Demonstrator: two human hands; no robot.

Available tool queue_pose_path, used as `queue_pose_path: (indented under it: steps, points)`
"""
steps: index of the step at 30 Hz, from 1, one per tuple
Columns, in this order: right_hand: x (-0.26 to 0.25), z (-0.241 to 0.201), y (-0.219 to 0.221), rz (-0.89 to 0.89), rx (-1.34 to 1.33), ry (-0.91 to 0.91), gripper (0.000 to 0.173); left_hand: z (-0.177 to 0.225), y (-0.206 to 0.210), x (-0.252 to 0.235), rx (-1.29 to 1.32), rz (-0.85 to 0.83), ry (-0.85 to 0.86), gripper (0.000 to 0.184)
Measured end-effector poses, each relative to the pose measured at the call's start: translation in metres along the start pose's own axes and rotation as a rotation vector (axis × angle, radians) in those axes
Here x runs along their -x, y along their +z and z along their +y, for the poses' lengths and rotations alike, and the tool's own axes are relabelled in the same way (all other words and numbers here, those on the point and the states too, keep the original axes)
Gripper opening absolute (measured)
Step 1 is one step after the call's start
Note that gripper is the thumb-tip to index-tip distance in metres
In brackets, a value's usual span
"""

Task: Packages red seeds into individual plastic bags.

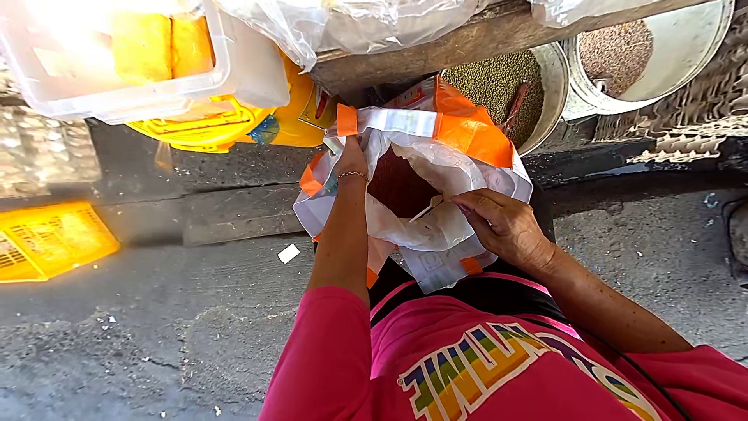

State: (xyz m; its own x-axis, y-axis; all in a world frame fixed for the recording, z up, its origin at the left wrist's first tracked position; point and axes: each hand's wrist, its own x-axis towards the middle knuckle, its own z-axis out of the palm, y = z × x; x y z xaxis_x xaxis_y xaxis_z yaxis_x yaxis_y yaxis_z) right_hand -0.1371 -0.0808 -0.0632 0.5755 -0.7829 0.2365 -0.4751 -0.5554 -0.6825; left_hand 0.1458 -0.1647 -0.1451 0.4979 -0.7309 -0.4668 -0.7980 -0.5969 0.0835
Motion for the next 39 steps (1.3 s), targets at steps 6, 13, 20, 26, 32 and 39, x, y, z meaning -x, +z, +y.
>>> queue_pose_path:
  steps: [6, 13, 20, 26, 32, 39]
  points:
    - [0.003, -0.002, 0.003, -0.022, 0.02, -0.008, 0.027, -0.008, -0.007, 0.011, 0.084, 0.088, 0.014, 0.036]
    - [0.014, -0.013, 0.008, -0.036, 0.007, -0.007, 0.025, -0.041, -0.009, 0.057, 0.424, 0.394, 0.189, 0.03]
    - [0.028, -0.032, 0.01, -0.036, -0.058, -0.019, 0.024, -0.077, -0.014, 0.116, 1.086, 0.72, 0.375, 0.024]
    - [0.023, -0.057, 0.003, -0.018, -0.241, 0.015, 0.024, -0.076, -0.044, 0.174, 1.408, 0.583, 0.508, 0.011]
    - [0.003, -0.081, -0.007, -0.009, -0.645, 0.12, 0.031, -0.057, -0.059, 0.241, 1.273, 0.296, 0.66, 0.021]
    - [0.0, -0.098, -0.012, 0.119, -0.591, 0.017, 0.018, -0.047, -0.043, 0.261, 0.922, 0.152, 0.875, 0.019]
